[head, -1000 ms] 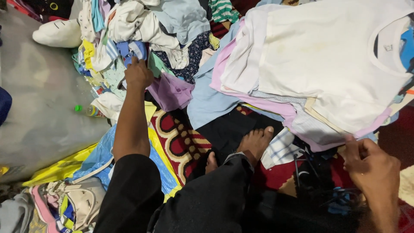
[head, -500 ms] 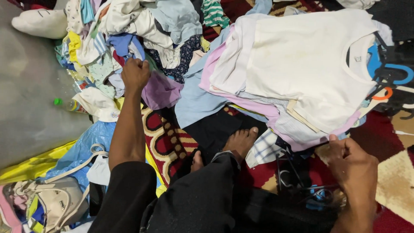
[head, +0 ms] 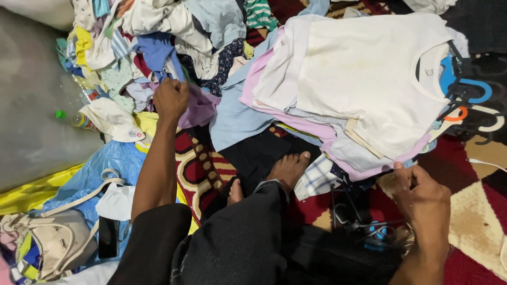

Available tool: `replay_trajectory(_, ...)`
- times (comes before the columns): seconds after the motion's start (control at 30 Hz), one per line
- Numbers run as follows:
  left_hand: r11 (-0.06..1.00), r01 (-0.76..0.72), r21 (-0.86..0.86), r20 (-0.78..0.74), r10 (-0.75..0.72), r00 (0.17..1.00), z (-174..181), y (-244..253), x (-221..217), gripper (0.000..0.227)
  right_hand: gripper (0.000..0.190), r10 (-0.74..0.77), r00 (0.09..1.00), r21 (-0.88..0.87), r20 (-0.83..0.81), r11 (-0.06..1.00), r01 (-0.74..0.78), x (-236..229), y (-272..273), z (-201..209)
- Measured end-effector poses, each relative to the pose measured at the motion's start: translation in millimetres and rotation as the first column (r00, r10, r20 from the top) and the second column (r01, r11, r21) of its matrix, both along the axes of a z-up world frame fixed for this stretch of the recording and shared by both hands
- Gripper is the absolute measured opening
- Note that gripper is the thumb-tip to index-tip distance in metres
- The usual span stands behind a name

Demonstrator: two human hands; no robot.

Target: The person is sorting through a pile of laundry on the floor and putting individual items of clothing onto plastic hangers.

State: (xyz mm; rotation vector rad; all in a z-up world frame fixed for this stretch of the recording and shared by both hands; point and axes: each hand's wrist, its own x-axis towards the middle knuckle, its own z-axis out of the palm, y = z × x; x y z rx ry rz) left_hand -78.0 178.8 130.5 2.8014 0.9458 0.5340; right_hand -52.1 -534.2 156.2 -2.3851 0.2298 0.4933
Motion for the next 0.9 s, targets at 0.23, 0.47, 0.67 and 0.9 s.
replay_trajectory(0.23, 0.999, 0.038, -0.032, 0.074, -0.036, 0.997, -1, -8, 1, 0.058, 0.069, -0.013, 0.999, -0.058, -0.030, 0.998, 0.011, 0, 3, 4)
replay_trajectory(0.47, 0.899, 0.118, 0.423, -0.066, -0.099, 0.993, 54, 53, 50, 0.038, 0.046, -0.027, 0.990, -0.022, -0.135, 0.999, 0.024, 9, 11, -3)
replay_trajectory(0.67, 0.772, 0.249, 0.585, -0.351, -0.035, 0.936, 71, 98, 137, 0.100, 0.051, 0.095, 0.983, -0.310, -0.156, 0.940, -0.140, 5, 3, -61)
replay_trajectory(0.9, 0.790, 0.250, 0.560, -0.486, 0.068, 0.872, 24, 162, 153, 0.040, 0.057, 0.040, 0.934, -0.229, -0.356, 0.965, -0.128, 21, 23, -15)
